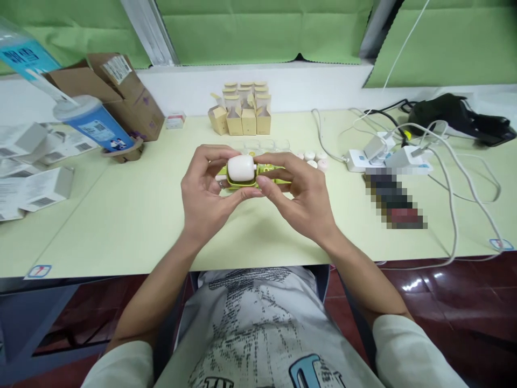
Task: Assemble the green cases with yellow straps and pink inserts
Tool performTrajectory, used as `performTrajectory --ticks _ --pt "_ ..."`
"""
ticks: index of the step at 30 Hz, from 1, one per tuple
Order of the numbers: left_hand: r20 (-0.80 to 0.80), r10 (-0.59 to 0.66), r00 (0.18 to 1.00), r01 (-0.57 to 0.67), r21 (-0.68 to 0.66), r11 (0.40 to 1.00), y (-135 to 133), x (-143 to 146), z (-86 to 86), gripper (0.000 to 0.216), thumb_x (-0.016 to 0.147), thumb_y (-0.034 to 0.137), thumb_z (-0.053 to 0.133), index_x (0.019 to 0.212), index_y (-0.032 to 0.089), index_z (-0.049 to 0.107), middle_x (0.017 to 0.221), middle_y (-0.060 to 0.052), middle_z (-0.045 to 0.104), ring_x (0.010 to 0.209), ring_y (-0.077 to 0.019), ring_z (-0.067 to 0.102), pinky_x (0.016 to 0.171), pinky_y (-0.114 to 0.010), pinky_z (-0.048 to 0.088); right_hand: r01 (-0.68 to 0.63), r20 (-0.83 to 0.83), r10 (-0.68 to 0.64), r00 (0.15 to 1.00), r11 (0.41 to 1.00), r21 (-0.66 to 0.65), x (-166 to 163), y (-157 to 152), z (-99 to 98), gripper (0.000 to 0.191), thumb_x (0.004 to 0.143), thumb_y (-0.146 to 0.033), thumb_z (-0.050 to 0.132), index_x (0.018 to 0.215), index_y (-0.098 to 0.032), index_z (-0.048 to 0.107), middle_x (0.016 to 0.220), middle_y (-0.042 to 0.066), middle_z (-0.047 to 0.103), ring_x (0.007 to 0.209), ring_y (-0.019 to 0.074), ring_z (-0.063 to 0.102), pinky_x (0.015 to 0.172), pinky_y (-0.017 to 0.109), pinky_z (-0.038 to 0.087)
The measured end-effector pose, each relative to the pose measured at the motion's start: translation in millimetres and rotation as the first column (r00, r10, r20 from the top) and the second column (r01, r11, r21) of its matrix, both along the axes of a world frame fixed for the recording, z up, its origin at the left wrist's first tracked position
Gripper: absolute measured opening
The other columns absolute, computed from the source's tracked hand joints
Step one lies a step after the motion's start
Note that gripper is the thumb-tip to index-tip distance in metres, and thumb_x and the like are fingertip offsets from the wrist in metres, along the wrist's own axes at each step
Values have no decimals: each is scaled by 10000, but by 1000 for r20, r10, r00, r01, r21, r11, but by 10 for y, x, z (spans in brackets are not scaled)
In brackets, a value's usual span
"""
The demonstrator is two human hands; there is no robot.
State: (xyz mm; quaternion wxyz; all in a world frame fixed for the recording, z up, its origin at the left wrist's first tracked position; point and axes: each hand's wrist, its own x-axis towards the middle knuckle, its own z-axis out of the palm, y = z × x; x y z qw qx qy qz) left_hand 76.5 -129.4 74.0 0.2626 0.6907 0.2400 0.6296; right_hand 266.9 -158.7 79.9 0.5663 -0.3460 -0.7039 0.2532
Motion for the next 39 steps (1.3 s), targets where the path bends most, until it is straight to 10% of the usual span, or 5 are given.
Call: performTrajectory --ticks 12,39 --pt "-241 -54 969 45 -46 998 -41 -156 105 481 843 476 993 1268 319 831 1278 -101 776 1219 -289 732 782 -354 704 270 66 -342 937 833 483 -33 7 -25 305 990 -122 702 1148 -302 890 1147 13 897 1005 244 884 920 437 783" --pt "-156 56 986 -38 113 993 20 -150 80 205 1019 425 845 1211 359 877 1191 -32 838 1145 -221 808 906 -345 722 98 203 -219 955 871 481 104 79 -39 306 1157 -201 580 1360 -261 801 1292 67 828 1201 215 806 1078 398 676"
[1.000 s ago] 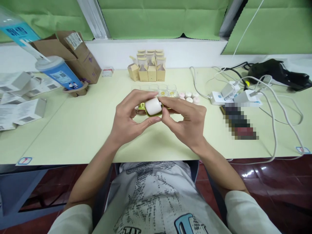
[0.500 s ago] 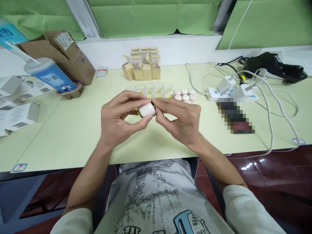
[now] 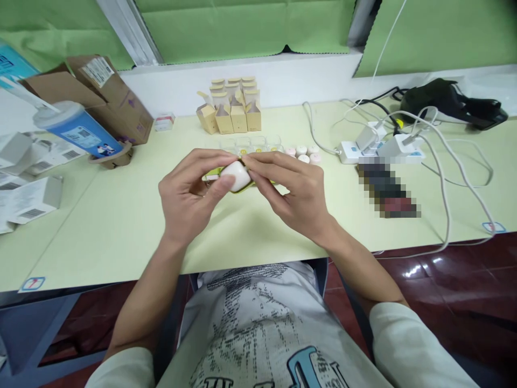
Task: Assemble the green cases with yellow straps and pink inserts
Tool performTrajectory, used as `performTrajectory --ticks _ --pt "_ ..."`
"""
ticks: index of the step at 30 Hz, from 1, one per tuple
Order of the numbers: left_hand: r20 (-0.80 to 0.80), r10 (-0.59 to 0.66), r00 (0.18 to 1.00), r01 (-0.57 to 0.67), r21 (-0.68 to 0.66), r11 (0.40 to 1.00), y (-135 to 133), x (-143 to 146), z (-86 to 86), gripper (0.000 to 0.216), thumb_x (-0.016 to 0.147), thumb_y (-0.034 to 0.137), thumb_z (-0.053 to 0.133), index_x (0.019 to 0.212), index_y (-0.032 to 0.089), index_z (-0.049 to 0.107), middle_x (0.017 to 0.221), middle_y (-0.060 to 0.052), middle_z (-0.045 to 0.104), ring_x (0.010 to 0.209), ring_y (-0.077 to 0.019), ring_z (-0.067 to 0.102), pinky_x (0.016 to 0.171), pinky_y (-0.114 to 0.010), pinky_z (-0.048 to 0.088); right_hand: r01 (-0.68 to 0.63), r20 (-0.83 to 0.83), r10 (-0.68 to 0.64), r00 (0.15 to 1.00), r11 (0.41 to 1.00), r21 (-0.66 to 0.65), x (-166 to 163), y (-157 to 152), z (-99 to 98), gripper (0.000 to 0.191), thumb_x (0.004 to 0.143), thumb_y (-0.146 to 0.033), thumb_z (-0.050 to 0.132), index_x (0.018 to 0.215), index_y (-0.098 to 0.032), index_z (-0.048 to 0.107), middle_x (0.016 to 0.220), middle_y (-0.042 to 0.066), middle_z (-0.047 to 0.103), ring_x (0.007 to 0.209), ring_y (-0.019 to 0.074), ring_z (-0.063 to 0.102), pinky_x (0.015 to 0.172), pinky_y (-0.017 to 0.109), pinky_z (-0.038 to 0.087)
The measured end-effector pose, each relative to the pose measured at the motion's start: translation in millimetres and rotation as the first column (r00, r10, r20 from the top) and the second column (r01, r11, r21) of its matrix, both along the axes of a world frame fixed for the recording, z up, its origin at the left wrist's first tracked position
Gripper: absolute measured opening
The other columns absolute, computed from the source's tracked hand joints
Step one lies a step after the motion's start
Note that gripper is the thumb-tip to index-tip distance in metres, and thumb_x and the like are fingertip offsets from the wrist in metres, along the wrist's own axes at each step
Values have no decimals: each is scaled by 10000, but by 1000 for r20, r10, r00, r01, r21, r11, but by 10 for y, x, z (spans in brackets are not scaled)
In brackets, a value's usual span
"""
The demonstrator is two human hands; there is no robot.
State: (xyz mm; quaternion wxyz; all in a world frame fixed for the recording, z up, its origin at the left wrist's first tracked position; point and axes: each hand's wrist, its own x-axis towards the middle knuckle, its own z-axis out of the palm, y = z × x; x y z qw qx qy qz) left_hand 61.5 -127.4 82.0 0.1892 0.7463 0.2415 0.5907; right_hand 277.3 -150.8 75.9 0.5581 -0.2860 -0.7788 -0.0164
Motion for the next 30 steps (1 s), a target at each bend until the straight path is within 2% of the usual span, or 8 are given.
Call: performTrajectory --ticks 7,12,15,18,21,24,26,30 --pt "39 -4 999 11 -180 984 5 -6 -28 302 1086 547 720 1221 321 868 1237 -38 835 1081 -202 828 706 -249 711 -53 29 59 998 983 -175 -36 5 39 392 1119 -436 695 1463 -249 692 1423 127 757 1296 280 727 1108 477 653" --pt "-8 -11 1000 9 -180 984 -59 6 35 326 1077 574 722 1159 299 878 1367 -64 814 1422 -326 733 1102 -531 717 -62 -73 44 996 960 -273 -27 -1 39 402 1047 -430 802 1396 -267 688 1338 106 743 1211 272 719 1030 457 673" --pt "51 -6 999 9 -66 998 -90 -33 103 469 1103 445 718 672 268 777 730 -8 766 1409 -328 756 1390 -684 444 -53 -158 6 987 954 -296 -19 -5 32 459 1004 -356 836 1424 -272 668 1364 116 693 1243 280 717 972 439 695" --pt "195 39 980 -36 -20 999 -69 -88 138 629 1120 349 688 505 265 581 438 33 485 1191 -300 850 1369 -659 465 -47 -199 -11 980 958 -284 -28 -23 32 517 1006 -327 816 1481 -294 615 1394 111 713 1240 284 744 997 467 700" --pt "170 49 984 -41 -48 998 -29 -104 121 199 1042 435 803 918 279 813 893 -1 822 1197 -262 825 1204 -536 631 -90 -215 40 976 969 -229 -56 -51 33 558 999 -314 832 1501 -308 587 1397 89 760 1251 265 769 1000 437 702" --pt "24 -72 997 75 -151 986 -33 -71 82 524 968 505 877 1434 321 728 1491 -76 769 1382 -272 754 1087 -413 698 -81 -159 59 985 987 -140 -84 -62 28 452 1021 -313 820 1437 -304 644 1377 75 800 1229 248 795 966 401 708" --pt "-33 -133 991 124 -208 970 -60 -53 61 663 968 498 879 1566 340 642 1602 -100 705 1370 -276 765 1012 -362 721 -31 -118 22 993 996 -80 -85 -54 28 390 1038 -303 798 1406 -295 672 1356 79 817 1200 249 809 959 408 713" --pt "51 -4 999 14 -193 981 -83 -84 46 582 1043 464 800 1591 359 635 1471 -86 784 828 -139 827 710 -247 703 143 -91 -141 986 990 16 -31 -16 41 350 1039 -204 753 1377 -269 691 1329 113 823 1239 280 797 1011 452 700"
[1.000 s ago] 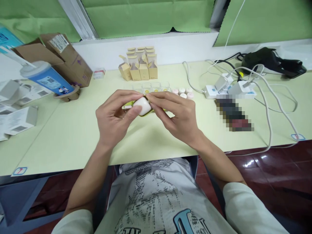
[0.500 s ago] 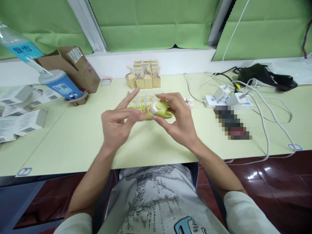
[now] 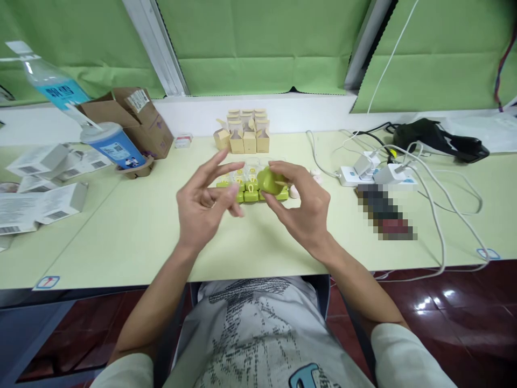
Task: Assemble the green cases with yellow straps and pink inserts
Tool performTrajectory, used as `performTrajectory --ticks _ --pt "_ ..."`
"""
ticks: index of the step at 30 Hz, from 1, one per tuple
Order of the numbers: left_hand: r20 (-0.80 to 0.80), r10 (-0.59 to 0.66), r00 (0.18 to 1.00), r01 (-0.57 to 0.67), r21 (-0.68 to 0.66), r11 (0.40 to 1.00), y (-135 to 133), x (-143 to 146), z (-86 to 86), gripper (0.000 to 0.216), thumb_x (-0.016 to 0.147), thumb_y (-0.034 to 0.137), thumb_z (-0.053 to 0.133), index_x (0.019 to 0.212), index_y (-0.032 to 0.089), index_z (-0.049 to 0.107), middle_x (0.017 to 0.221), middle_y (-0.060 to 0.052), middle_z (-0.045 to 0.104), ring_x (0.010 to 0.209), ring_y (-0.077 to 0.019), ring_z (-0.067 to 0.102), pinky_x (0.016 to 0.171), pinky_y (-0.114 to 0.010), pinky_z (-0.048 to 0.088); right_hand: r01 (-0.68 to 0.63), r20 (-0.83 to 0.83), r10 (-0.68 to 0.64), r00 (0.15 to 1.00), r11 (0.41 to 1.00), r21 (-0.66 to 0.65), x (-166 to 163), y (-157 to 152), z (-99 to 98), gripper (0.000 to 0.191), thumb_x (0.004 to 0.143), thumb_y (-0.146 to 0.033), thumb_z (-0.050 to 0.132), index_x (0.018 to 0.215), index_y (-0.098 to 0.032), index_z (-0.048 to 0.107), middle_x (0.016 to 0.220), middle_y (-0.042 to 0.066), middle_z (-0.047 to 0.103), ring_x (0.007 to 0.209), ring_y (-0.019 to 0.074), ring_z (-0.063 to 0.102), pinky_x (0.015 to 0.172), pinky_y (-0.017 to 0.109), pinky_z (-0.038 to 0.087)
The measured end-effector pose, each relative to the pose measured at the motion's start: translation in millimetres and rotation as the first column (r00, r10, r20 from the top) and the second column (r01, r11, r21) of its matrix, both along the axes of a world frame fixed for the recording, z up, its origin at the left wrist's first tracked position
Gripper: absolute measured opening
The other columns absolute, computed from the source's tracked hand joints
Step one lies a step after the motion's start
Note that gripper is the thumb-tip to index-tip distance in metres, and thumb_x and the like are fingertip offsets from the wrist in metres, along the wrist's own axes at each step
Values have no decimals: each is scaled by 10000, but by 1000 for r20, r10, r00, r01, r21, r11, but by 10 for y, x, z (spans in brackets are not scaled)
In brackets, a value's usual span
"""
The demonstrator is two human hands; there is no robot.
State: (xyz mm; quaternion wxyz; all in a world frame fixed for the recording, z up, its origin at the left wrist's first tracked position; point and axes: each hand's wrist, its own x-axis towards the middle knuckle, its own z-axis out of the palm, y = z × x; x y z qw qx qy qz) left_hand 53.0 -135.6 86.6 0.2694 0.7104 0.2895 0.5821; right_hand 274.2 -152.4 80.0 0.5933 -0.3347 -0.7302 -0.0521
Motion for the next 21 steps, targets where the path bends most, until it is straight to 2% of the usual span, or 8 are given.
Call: performTrajectory --ticks 2,4,7,10,13,15,19,21 --pt "17 65 998 -65 34 997 17 -21 0 522 1049 457 789 1547 348 681 1387 -73 810 750 -108 781 643 -219 672 21 34 -22 999 1000 17 28 19 1 355 1027 -187 765 1367 -261 695 1319 120 817 1231 281 794 1016 450 696" --pt "-37 46 998 -44 57 997 37 -13 -6 590 996 456 851 1552 353 684 1439 -79 778 928 -151 813 729 -232 699 11 86 -13 996 1000 22 28 32 -15 348 1024 -197 776 1357 -260 698 1297 118 802 1197 275 793 991 441 698" --pt "-159 -64 985 64 -3 998 54 46 -31 858 899 482 945 1667 402 570 1586 -96 695 1256 -245 779 886 -285 728 1 168 -2 986 1000 6 -27 40 -72 346 1050 -218 749 1385 -270 678 1281 122 773 1183 280 779 967 442 700" --pt "-206 -90 974 79 -63 995 56 56 -47 923 885 540 947 1699 400 533 1528 -94 739 1297 -262 757 896 -299 730 -55 202 70 977 995 -79 -77 43 -117 441 1062 -189 698 1487 -262 604 1354 147 743 1273 301 742 1007 469 699" --pt "-261 -12 965 -9 -79 997 64 -103 -58 706 924 581 895 1559 342 702 1441 -88 780 1280 -265 755 915 -331 728 -107 197 141 970 979 -172 -56 39 -99 492 1064 -155 621 1540 -265 563 1425 154 698 1306 303 719 1019 497 705" --pt "-307 49 950 -94 -136 986 88 -300 -102 606 918 588 893 1446 310 786 1441 -94 778 1278 -271 754 937 -351 721 -103 165 134 977 978 -183 -12 31 -62 433 1073 -164 597 1496 -256 595 1398 153 706 1273 298 727 1006 493 710" --pt "-386 188 903 -314 -295 902 216 -704 -346 597 854 658 906 1299 265 847 1416 -113 805 1260 -298 756 1013 -419 684 -54 136 77 988 986 -161 50 28 -16 246 1095 -167 564 1296 -232 691 1244 139 755 1134 278 762 889 428 712" --pt "-380 206 902 -351 -366 862 298 -807 -495 671 785 710 925 1247 227 856 1369 -129 824 1170 -294 772 1047 -451 660 -56 166 83 983 985 -161 45 40 -26 210 1105 -163 545 1222 -213 712 1190 139 759 1084 265 766 829 397 700"
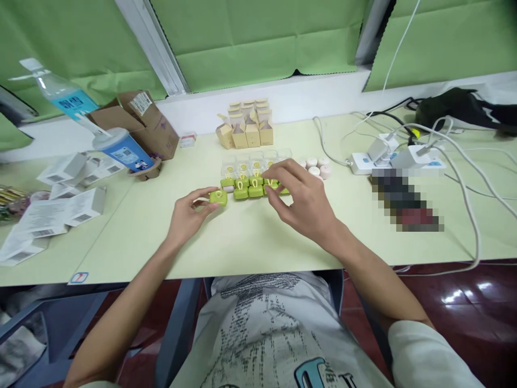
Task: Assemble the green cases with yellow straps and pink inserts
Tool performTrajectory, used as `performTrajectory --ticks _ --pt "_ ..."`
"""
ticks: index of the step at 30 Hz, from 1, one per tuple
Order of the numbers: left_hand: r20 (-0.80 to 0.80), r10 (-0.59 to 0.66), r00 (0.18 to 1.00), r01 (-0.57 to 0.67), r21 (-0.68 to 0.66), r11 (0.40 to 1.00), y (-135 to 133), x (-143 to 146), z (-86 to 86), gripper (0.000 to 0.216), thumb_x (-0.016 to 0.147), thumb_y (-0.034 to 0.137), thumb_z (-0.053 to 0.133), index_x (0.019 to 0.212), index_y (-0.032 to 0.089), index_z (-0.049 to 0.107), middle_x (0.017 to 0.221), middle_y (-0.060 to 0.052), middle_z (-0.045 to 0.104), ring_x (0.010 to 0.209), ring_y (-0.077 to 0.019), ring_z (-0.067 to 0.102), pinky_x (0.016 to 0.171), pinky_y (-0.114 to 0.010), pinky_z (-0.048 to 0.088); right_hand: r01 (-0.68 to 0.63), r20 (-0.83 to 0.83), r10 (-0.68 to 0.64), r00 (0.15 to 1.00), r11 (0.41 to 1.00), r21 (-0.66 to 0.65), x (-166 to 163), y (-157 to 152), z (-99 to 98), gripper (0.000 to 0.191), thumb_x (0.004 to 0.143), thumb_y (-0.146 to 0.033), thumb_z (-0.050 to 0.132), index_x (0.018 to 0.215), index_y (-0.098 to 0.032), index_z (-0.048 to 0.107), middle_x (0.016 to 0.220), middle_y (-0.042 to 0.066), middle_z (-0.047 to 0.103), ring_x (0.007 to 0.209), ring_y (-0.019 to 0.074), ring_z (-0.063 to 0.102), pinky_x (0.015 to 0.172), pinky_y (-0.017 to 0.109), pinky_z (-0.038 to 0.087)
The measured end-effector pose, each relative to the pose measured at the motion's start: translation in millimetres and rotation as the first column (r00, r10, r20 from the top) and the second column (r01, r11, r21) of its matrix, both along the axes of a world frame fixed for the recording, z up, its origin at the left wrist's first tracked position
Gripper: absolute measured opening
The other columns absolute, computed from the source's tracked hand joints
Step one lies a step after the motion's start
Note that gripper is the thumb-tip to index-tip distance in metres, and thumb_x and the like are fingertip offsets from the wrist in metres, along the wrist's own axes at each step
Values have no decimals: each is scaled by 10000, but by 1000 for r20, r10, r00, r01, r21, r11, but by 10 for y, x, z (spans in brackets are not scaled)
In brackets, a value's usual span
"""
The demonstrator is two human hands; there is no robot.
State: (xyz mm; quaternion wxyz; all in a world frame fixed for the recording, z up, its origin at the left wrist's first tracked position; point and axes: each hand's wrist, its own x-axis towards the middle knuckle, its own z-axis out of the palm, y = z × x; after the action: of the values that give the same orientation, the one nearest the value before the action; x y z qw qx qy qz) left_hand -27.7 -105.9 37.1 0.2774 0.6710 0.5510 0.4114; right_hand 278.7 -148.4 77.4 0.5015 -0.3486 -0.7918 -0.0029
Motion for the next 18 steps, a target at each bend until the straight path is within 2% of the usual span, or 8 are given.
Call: performTrajectory --ticks 3,6,10,12,15,18 --pt "64 14 998 -8 -82 997 80 2 -147 765 695 736 959 1201 174 852 1265 -145 847 1083 -288 779 1002 -437 655 -18 27 18 999 1000 22 -27 25 -35 203 1120 -165 525 1152 -185 725 1155 143 758 1054 247 762 812 380 689" --pt "49 -13 999 18 -90 996 87 74 -182 753 700 707 968 1208 165 846 1240 -143 848 1036 -282 782 943 -418 661 -22 20 21 1000 1000 22 -32 46 -54 193 1117 -160 539 1116 -194 729 1155 131 757 1039 232 754 811 374 681" --pt "-46 -77 996 77 -2 997 106 63 -188 560 850 626 872 1198 188 848 1320 -133 826 1058 -260 779 971 -403 657 -20 14 20 1000 1000 8 -13 59 -51 192 1105 -145 545 1093 -194 730 1132 122 756 1006 224 746 786 362 668" --pt "-120 -98 988 105 52 993 157 18 -197 454 910 558 809 1180 196 850 1290 -125 828 1035 -243 777 957 -386 650 -19 14 19 1000 1000 18 -11 62 -51 200 1107 -142 537 1091 -187 731 1122 122 754 998 221 746 782 356 666" --pt "-199 -94 975 112 85 990 251 -27 -203 366 931 490 758 1139 205 852 1210 -113 843 977 -233 773 910 -378 633 -17 20 17 1000 1000 16 -18 64 -55 206 1112 -146 531 1083 -192 730 1122 118 756 999 222 747 786 357 665" --pt "-198 -53 979 72 89 993 302 -21 -207 367 926 494 737 1121 201 839 1194 -114 844 966 -235 773 895 -381 625 -10 33 10 999 1000 -1 -25 63 -58 207 1113 -150 533 1077 -200 730 1128 117 756 998 224 750 786 357 659"
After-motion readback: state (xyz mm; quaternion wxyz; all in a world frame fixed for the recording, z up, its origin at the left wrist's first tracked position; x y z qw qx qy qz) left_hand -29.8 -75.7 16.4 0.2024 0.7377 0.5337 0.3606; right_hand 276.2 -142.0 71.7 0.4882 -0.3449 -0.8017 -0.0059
